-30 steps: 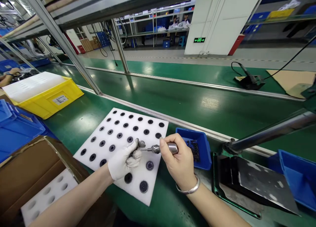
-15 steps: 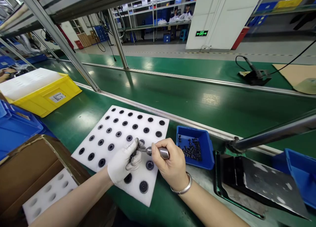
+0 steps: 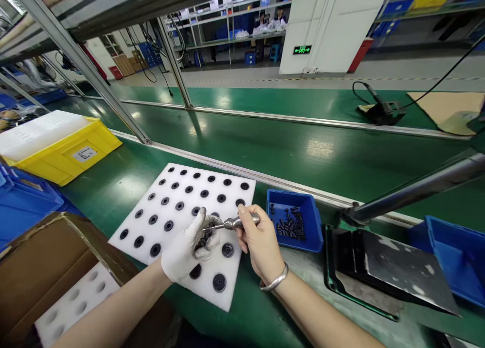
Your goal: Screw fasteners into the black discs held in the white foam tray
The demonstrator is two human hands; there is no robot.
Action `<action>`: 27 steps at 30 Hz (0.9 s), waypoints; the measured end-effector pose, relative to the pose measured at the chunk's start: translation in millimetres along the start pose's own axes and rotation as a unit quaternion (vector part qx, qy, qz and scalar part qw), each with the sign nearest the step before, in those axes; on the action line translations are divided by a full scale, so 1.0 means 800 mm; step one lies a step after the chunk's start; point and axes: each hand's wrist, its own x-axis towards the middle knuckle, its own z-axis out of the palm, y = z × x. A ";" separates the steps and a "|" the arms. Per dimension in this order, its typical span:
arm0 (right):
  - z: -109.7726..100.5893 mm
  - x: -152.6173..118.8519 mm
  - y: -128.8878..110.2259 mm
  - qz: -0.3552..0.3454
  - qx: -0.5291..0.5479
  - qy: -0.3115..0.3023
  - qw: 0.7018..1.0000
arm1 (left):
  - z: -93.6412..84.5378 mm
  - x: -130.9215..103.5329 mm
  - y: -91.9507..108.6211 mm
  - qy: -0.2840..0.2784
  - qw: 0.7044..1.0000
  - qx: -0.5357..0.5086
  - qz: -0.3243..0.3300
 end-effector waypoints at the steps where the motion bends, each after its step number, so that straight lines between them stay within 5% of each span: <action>1: 0.001 0.001 0.000 0.020 0.029 0.002 0.999 | 0.000 0.000 0.000 0.002 1.000 -0.014 -0.004; 7: 0.000 0.002 -0.004 0.031 0.089 0.016 0.995 | -0.012 0.009 -0.011 -0.019 0.999 -0.042 0.010; 15: -0.007 -0.001 -0.007 -0.072 0.025 0.053 0.996 | -0.023 0.012 -0.003 0.010 0.993 -0.120 0.018; 27: -0.002 0.000 0.010 -0.081 0.002 0.046 0.996 | -0.019 0.012 -0.006 0.061 0.988 -0.134 0.038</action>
